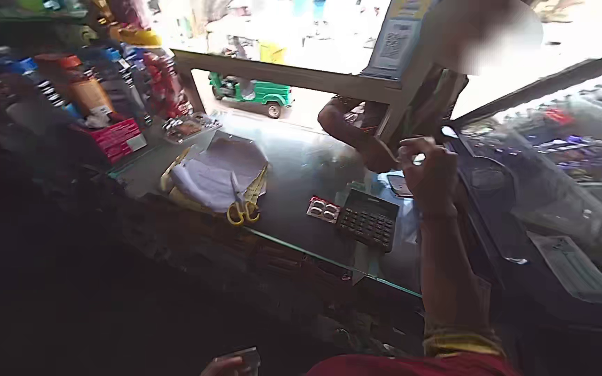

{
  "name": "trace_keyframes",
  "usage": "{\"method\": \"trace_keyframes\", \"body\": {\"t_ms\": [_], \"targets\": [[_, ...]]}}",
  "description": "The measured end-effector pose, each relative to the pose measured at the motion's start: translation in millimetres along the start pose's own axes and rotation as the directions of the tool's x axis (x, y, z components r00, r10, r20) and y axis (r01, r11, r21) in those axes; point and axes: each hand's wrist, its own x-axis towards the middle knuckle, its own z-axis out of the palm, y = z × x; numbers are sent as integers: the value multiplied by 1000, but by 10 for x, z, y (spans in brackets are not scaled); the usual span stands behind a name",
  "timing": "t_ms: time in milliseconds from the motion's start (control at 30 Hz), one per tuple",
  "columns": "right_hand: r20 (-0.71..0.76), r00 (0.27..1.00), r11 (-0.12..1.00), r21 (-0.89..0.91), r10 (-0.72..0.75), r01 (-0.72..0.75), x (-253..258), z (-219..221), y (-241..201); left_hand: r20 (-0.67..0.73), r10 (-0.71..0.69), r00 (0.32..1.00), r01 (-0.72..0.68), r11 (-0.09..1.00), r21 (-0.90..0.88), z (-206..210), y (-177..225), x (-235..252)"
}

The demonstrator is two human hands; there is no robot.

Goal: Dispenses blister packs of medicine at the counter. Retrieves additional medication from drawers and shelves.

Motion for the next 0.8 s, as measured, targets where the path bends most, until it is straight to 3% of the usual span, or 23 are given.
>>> {"method": "trace_keyframes", "body": {"t_ms": [33,100,167,233,300,400,467,533,667,800], "targets": [[-55,987,978,132,-154,160,-252,-145,-273,-97,-2,995,7,998,57,137,56,-90],[-56,898,807,417,-437,418,-850,-306,-748,-266,7,964,18,996,91,400,104,-296],[13,737,540,689,-676,483,-1497,-219,-1041,-413,-9,911,32,998,50,643,153,-526],[81,512,288,896,-855,339,-2139,16,-1230,-537,-57,842,58,998,-15,810,236,-872],[83,318,125,985,-944,116,-2688,221,-1384,-666,-52,744,68,998,-2,929,300,-1255],[18,111,4,992,-994,-126,-3381,192,-1650,-843,23,538,95,992,88,1054,345,-1917],[-61,12,-62,972,-998,-226,-3806,51,-1830,-926,43,375,92,992,84,1132,389,-2363],[-82,-61,-56,934,-995,-352,-4207,-119,-1983,-972,65,226,83,993,86,1208,439,-2774],[88,-306,289,641,-948,-712,-4956,-574,-2331,-994,106,-1,115,988,105,1371,523,-3595],[64,-564,519,491,-823,-700,-5921,-1147,-2618,-955,110,-275,180,982,61,1528,567,-4400]]}}
